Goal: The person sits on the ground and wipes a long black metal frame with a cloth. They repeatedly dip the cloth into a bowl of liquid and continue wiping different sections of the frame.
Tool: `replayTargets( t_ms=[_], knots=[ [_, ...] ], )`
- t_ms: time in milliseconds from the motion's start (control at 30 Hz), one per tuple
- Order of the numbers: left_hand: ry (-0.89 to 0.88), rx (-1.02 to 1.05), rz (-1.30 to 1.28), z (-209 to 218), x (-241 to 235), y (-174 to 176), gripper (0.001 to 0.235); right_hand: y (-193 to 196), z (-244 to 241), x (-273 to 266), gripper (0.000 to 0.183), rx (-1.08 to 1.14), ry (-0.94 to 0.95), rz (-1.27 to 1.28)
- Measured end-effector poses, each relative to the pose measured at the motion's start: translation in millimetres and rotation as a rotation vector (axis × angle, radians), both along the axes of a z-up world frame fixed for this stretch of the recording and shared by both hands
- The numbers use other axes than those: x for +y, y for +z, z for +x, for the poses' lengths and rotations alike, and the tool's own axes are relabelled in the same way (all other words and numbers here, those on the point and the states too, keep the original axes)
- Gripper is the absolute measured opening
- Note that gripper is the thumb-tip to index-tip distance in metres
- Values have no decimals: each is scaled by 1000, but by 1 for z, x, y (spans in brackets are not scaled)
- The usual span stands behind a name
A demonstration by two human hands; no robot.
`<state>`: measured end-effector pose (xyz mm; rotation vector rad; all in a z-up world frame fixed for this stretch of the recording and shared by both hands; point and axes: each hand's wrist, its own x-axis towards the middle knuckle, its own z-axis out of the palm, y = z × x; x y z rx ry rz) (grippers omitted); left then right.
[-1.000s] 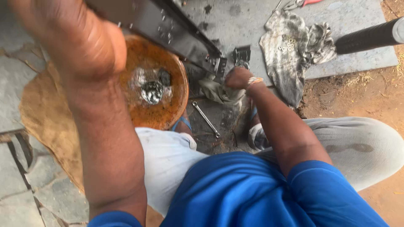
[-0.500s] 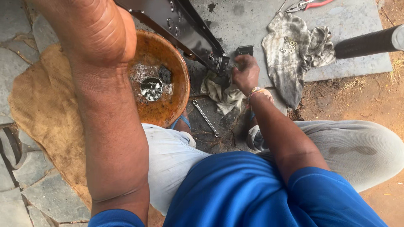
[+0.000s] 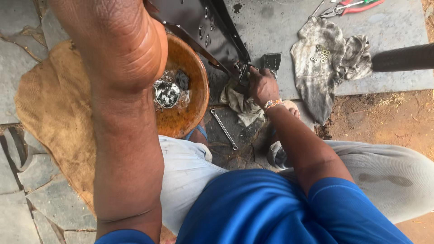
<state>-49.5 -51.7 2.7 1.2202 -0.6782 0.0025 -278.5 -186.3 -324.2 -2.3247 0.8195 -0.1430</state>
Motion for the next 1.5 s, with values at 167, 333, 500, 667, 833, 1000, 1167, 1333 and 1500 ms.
replayTargets(
  t_ms=[167,333,500,667,833,1000,1167,1333,1500],
  knots=[
    [4,-17,6,-5,-3,7,12,-16,6,-14,11,32,-34,-59],
    [2,-48,29,-10,-7,15,11,-25,19,-5,14,-33,-437,189],
    [-33,-138,118,-22,-5,32,10,-28,32,-4,32,-138,-425,94],
    [-81,-211,248,-35,-3,38,10,-25,31,-13,21,2,-212,125],
    [-168,-279,371,-44,-15,49,9,-11,45,-6,16,103,-193,129],
    [-344,-330,459,-62,-17,55,8,-22,35,-7,24,146,-264,229],
    [-307,-276,436,-48,-23,41,8,-58,-4,-5,31,199,-433,179],
    [-179,-143,398,-36,-20,27,8,-60,-19,12,19,36,-625,291],
    [-206,-218,383,-39,-24,33,7,-19,1,5,26,-173,-525,232]
  ],
)
